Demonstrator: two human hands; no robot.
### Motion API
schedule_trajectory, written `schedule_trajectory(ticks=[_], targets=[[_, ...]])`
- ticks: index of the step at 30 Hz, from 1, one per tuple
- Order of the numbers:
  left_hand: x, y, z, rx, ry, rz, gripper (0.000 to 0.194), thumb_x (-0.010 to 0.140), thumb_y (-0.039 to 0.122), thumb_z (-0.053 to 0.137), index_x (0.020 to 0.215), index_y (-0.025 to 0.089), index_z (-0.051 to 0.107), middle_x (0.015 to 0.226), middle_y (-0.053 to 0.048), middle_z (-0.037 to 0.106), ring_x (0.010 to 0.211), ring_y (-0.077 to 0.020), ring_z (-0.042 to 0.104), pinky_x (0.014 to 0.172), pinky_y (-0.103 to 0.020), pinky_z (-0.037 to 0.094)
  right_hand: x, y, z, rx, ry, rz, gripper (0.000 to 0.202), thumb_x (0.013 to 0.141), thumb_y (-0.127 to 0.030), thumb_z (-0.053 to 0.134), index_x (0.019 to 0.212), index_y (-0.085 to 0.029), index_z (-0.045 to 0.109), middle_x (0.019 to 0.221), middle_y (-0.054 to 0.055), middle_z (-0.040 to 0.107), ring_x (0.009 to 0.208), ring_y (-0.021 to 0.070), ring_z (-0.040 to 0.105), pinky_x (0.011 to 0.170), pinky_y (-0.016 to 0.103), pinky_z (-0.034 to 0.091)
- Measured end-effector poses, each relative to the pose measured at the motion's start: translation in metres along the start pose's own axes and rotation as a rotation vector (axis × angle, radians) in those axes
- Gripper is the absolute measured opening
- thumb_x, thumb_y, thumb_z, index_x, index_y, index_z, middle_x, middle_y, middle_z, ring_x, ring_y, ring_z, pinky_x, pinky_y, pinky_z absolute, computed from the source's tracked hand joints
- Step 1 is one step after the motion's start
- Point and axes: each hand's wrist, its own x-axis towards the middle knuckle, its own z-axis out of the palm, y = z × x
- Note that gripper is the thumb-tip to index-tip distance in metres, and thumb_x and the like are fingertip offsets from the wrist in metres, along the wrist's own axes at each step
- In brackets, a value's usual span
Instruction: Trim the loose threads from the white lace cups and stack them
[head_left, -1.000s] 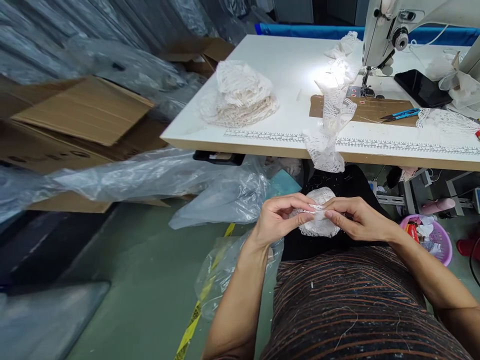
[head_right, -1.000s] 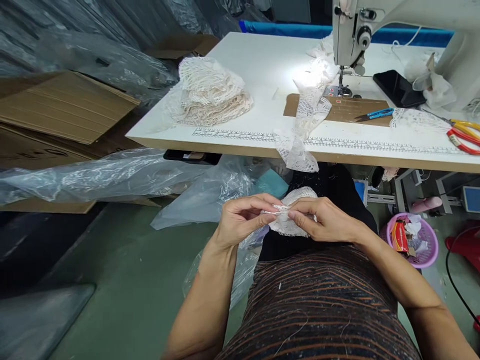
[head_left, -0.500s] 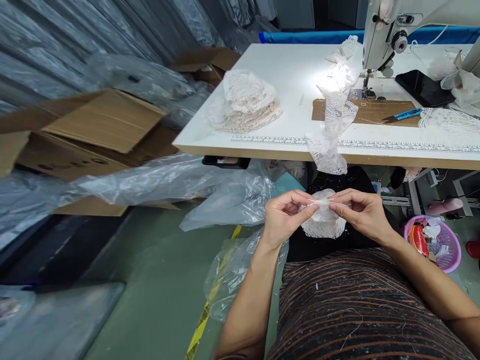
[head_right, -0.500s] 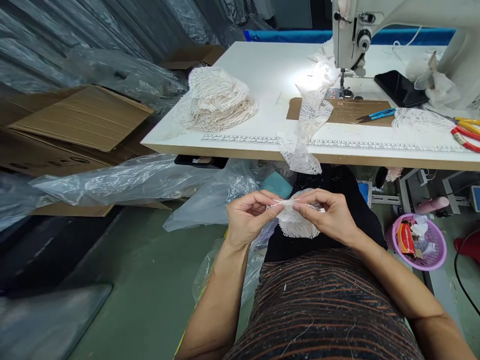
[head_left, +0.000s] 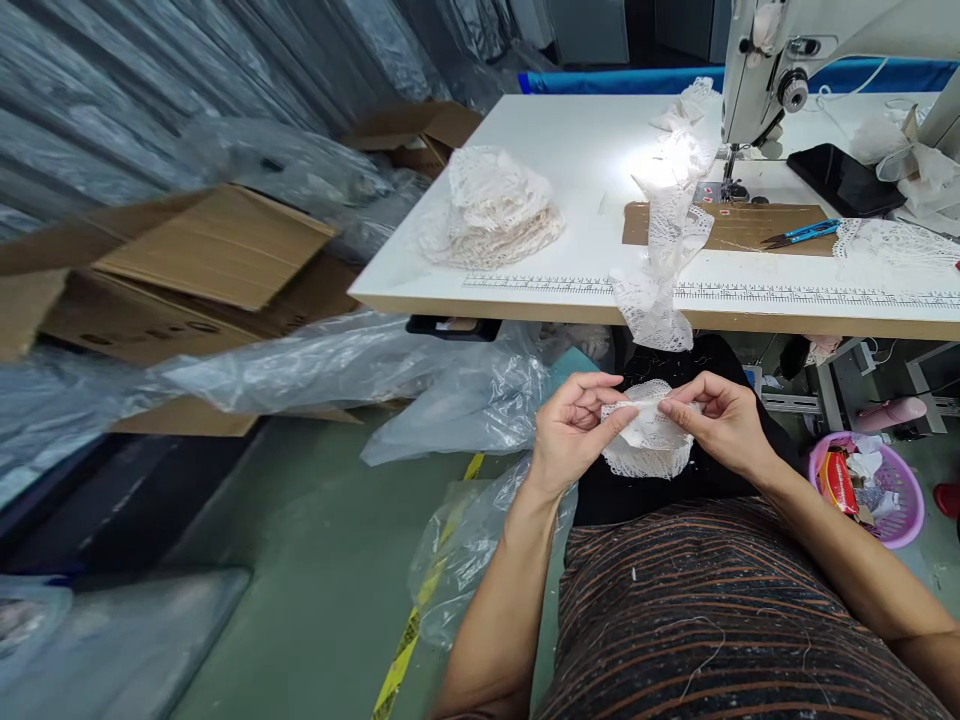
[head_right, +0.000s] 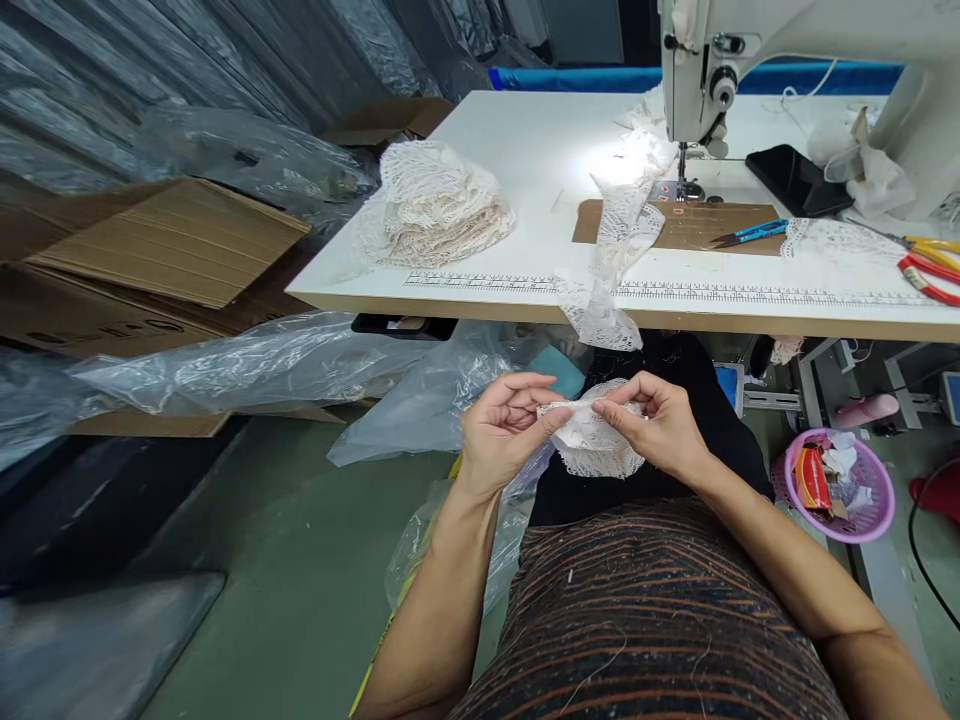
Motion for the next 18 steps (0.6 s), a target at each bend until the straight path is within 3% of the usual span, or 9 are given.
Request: schedule_trajectory(ticks=[4,8,12,15,18], targets=[[0.001,-0.001,-0.001,0.065,0.008,0.036,0.028,0.07,0.043,0.082,0.077,0.018,0.071,0.072,-0.002,0.07,0.063,-0.0129,0.063,0.055,-0.024,0.05,0.001,0.004,0.0,-0.02,-0.021,-0.001,0.046,0.067,-0.063,0.078,0.067,-0.02,0.062,0.072,0.004,0.069,0.066,0.0145,0.06,0.059,0.028,0.048],[0.002,-0.006,-0.002,0.037,-0.03,0.0,0.028,0.071,0.044,0.081,0.077,0.018,0.071,0.072,-0.002,0.07,0.061,-0.0128,0.063,0.055,-0.024,0.05,0.0,0.006,-0.001,-0.015,-0.061,0.011,0.041,0.07,-0.057,0.078,0.076,-0.02,0.063,0.072,0.002,0.066,0.062,0.0122,0.057,0.056,0.026,0.045],[0.002,-0.015,-0.007,-0.087,-0.242,-0.192,0.043,0.07,0.044,0.082,0.101,0.018,0.066,0.082,-0.005,0.074,0.068,-0.0157,0.069,0.062,-0.025,0.055,0.005,0.01,-0.007,-0.007,-0.084,0.041,0.037,0.074,-0.05,0.076,0.091,-0.019,0.067,0.082,0.003,0.068,0.069,0.013,0.06,0.061,0.026,0.047],[0.001,-0.026,-0.014,-0.164,-0.397,-0.335,0.057,0.067,0.042,0.085,0.114,0.018,0.061,0.085,-0.006,0.075,0.072,-0.0186,0.071,0.064,-0.028,0.056,0.014,0.024,-0.014,-0.009,-0.042,0.116,0.036,0.072,-0.047,0.076,0.092,-0.017,0.069,0.084,0.004,0.069,0.072,0.0132,0.059,0.063,0.026,0.047],[0.002,-0.04,-0.021,-0.174,-0.311,-0.405,0.053,0.066,0.045,0.085,0.107,0.017,0.066,0.085,-0.006,0.075,0.071,-0.0168,0.069,0.064,-0.027,0.054,0.024,0.046,-0.02,0.019,0.085,0.258,0.038,0.061,-0.044,0.08,0.083,-0.016,0.068,0.077,0.003,0.068,0.07,0.0129,0.057,0.062,0.026,0.044]])
